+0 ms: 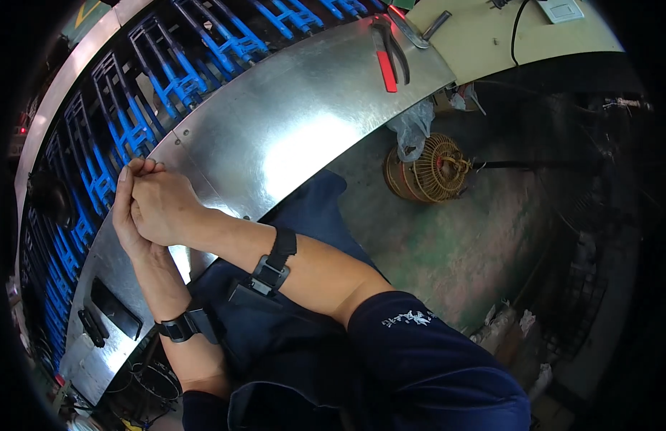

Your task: Inspecting shoes and placing them onto a conveyor belt in a factory setting.

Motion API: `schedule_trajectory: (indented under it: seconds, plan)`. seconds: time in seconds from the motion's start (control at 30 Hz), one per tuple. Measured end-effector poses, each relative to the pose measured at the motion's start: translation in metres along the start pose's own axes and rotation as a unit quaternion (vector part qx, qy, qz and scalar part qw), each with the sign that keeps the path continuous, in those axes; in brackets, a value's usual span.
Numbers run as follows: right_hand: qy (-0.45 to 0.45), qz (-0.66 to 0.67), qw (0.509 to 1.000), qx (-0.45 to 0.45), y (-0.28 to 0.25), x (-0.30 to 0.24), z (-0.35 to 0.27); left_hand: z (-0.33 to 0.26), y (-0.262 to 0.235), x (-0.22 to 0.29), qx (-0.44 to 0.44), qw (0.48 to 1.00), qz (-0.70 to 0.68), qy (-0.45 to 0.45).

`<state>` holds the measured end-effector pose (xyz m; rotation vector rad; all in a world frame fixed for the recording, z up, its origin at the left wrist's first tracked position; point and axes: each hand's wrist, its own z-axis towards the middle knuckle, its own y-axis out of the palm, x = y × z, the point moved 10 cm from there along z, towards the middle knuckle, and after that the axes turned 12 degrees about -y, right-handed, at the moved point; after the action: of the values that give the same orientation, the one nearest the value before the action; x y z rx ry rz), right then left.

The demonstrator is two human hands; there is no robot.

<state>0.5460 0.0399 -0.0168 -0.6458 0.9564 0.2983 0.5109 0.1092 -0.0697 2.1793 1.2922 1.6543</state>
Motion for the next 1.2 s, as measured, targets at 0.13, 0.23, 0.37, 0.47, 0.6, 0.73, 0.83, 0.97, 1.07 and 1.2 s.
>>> schedule_trajectory:
  seconds: [0.13, 0.23, 0.37, 0.47, 0.6, 0.73, 0.83, 0.97, 1.07, 1.2]
  plan:
    - [0.03, -0.005, 0.999, 0.011, 0.003, 0.005, -0.004, 0.004, -0.003, -0.009, -0.019, 0.996, -0.074, -0.035]
    - [0.05, -0.08, 0.995, 0.036, -0.005, 0.002, -0.007, 0.001, -0.006, -0.008, -0.027, 0.999, -0.045, -0.015]
    - [0.055, -0.003, 0.997, -0.05, 0.01, 0.002, -0.006, 0.001, -0.006, -0.005, -0.065, 0.996, -0.062, -0.005]
    - [0.066, 0.028, 0.996, -0.052, 0.008, 0.005, -0.007, 0.005, -0.008, -0.001, -0.066, 0.997, -0.049, 0.004]
    - [0.075, 0.0, 0.995, -0.067, 0.005, 0.012, -0.011, 0.008, -0.018, -0.013, 0.009, 0.999, -0.041, -0.02]
    - [0.088, -0.016, 0.995, -0.035, -0.008, 0.022, -0.019, 0.009, 0.006, -0.023, -0.061, 0.997, -0.04, -0.036]
    - [0.092, -0.023, 0.995, -0.024, -0.008, 0.023, -0.022, 0.008, 0.012, -0.023, -0.076, 0.995, -0.04, -0.048]
    - [0.05, -0.063, 0.996, 0.027, -0.007, 0.006, -0.014, 0.004, -0.005, -0.017, -0.021, 0.997, -0.052, -0.045]
    - [-0.007, -0.158, 0.979, 0.131, -0.025, -0.011, -0.013, 0.002, 0.002, -0.011, -0.067, 0.996, -0.055, -0.036]
    - [0.076, 0.019, 0.997, -0.028, 0.005, 0.015, -0.012, 0.006, -0.004, -0.008, -0.018, 0.999, -0.026, -0.034]
